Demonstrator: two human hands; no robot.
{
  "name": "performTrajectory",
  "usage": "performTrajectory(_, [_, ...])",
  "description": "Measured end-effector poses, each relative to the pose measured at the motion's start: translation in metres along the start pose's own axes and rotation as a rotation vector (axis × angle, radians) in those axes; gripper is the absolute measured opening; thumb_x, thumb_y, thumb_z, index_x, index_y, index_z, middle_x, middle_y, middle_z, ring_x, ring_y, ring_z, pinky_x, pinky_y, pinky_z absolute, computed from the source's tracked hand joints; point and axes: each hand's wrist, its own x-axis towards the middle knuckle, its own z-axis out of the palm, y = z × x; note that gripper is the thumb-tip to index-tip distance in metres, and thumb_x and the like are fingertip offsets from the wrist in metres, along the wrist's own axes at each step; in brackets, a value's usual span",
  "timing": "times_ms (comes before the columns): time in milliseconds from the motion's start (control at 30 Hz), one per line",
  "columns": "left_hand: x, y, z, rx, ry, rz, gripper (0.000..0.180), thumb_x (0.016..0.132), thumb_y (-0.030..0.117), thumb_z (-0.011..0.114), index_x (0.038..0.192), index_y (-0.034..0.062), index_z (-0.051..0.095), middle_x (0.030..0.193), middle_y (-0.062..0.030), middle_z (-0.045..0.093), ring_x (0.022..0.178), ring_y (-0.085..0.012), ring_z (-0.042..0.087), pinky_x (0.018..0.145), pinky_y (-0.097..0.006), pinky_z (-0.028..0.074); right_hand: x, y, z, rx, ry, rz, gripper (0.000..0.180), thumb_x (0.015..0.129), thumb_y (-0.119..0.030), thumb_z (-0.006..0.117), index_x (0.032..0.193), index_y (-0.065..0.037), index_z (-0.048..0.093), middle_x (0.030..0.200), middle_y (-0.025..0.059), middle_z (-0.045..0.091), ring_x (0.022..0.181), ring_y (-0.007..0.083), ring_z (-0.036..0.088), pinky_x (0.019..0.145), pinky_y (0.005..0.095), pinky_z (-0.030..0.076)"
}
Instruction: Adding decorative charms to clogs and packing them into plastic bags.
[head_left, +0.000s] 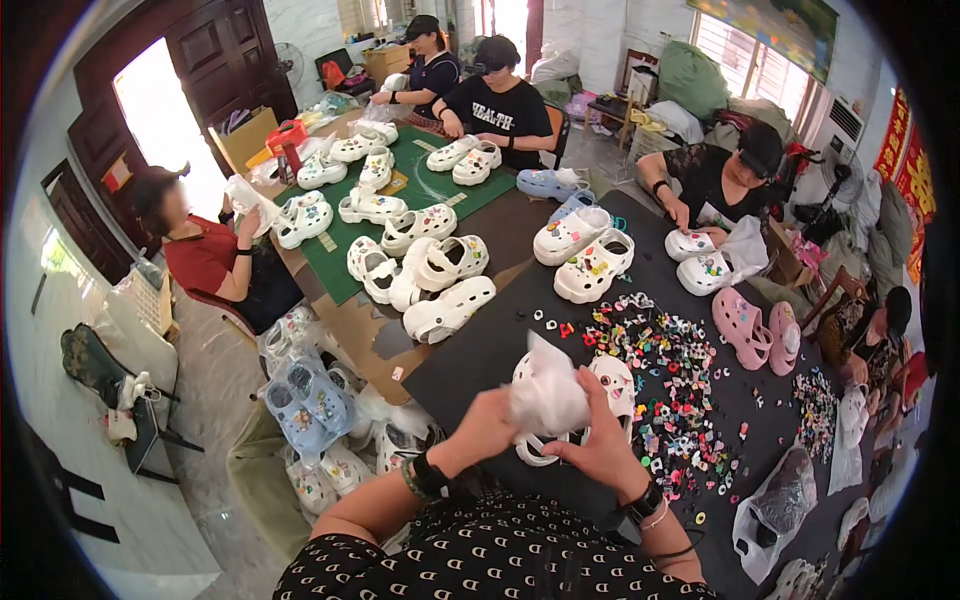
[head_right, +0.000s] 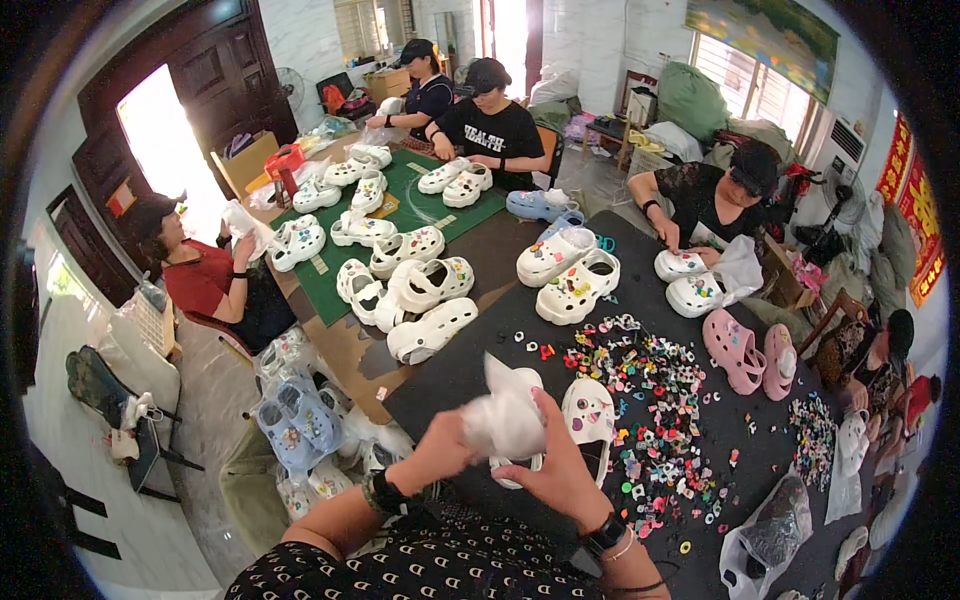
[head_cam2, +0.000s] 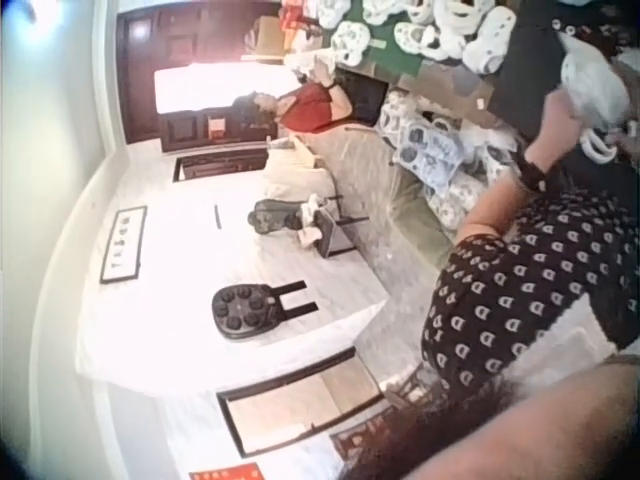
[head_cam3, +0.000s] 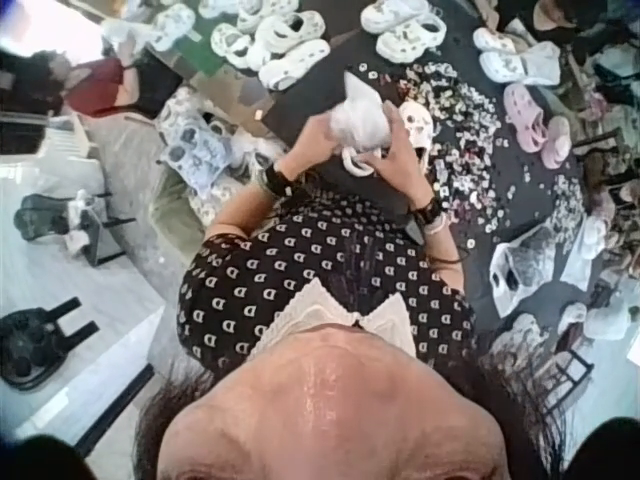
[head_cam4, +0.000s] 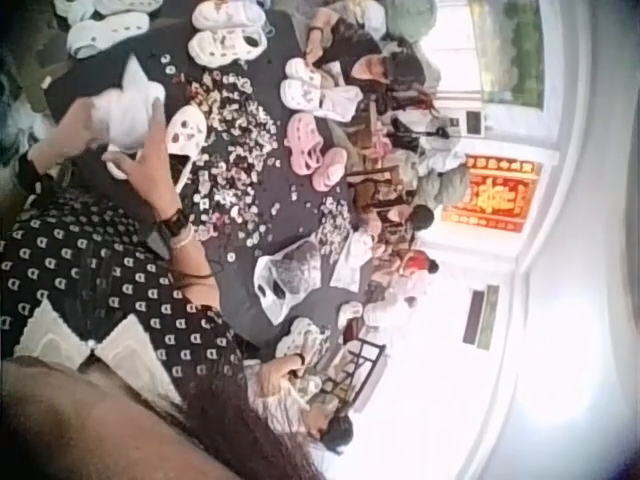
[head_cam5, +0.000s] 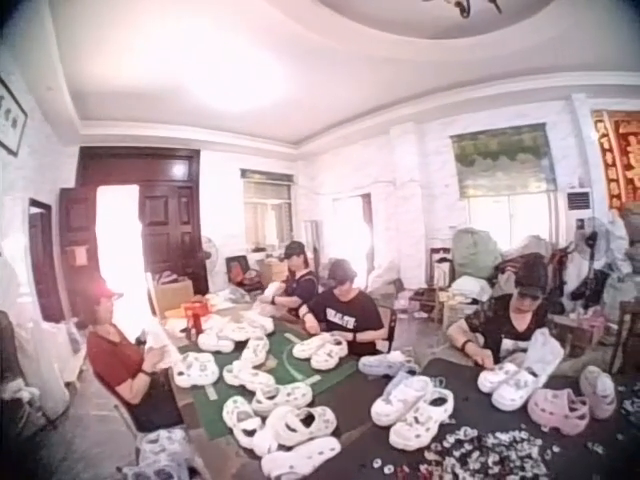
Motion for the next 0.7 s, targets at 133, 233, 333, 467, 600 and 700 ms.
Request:
performTrajectory(133, [-0.009, -0.012, 0.024, -0.163, -0.213, -0.083, 0.041, 0.076, 0.003, 0.071, 0.116, 0.002, 0.059, 0.106, -0.0054, 0.067, 0.096, -0.0103, 0.059, 0.087, -0.029, 0.047, -0.007, -0.002, -0.001, 0.121, -0.033, 0.069, 0.076, 0.068, -0.015, 0.083, 0.131, -0.002, 0.044, 0.12, 0.0157, 0.059, 0.109, 0.0283, 0.06, 0.093, 0.0363, 0.047])
performTrajectory(233, [-0.005, -0.006, 0.024, -0.34, -0.31, -0.068, 0.038, 0.08, 0.006, 0.071, 0.116, 0.0024, 0.058, 0.107, -0.0043, 0.066, 0.097, -0.0117, 0.059, 0.089, -0.03, 0.047, -0.015, 0.013, -0.002, 0.134, -0.051, 0.057, 0.058, 0.069, -0.01, 0.08, 0.12, -0.004, 0.054, 0.113, 0.0138, 0.063, 0.102, 0.0263, 0.063, 0.088, 0.035, 0.049])
performTrajectory(333, [-0.002, 0.0, 0.026, -0.32, -0.367, -0.067, 0.05, 0.082, 0.01, 0.072, 0.127, 0.0032, 0.051, 0.122, -0.0073, 0.059, 0.108, -0.0153, 0.056, 0.094, -0.032, 0.045, -0.012, 0.023, 0.001, 0.118, 0.15, -0.128, 0.046, 0.068, -0.005, 0.078, 0.11, -0.005, 0.058, 0.113, 0.0152, 0.061, 0.104, 0.028, 0.062, 0.089, 0.0378, 0.049])
performTrajectory(467, [-0.001, -0.003, 0.035, -0.384, 0.038, -0.008, 0.065, 0.088, 0.023, 0.067, 0.141, 0.007, 0.034, 0.135, -0.0087, 0.047, 0.124, -0.019, 0.044, 0.104, -0.036, 0.035, -0.006, 0.02, -0.01, -0.215, 0.537, -0.348, 0.049, 0.063, -0.005, 0.082, 0.106, -0.01, 0.058, 0.126, 0.0169, 0.048, 0.117, 0.0388, 0.051, 0.093, 0.0456, 0.046])
performTrajectory(600, [-0.006, 0.005, 0.038, -1.069, -0.079, -0.32, 0.06, 0.097, 0.038, 0.051, 0.145, 0.0105, 0.027, 0.139, -0.0104, 0.045, 0.129, -0.025, 0.043, 0.108, -0.042, 0.033, -0.014, 0.024, -0.002, -0.273, 0.384, -0.367, 0.056, 0.061, -0.007, 0.085, 0.107, -0.015, 0.054, 0.127, 0.0165, 0.042, 0.122, 0.038, 0.044, 0.095, 0.0441, 0.045])
performTrajectory(700, [-0.002, 0.003, 0.038, -1.529, -0.242, -0.458, 0.047, 0.101, 0.032, 0.044, 0.142, 0.0118, 0.032, 0.133, -0.0112, 0.049, 0.122, -0.0261, 0.05, 0.1, -0.044, 0.042, -0.021, 0.024, 0.015, 0.158, 0.046, -0.336, 0.04, 0.065, -0.007, 0.08, 0.098, -0.008, 0.058, 0.127, 0.0153, 0.044, 0.123, 0.0399, 0.043, 0.1, 0.0469, 0.041])
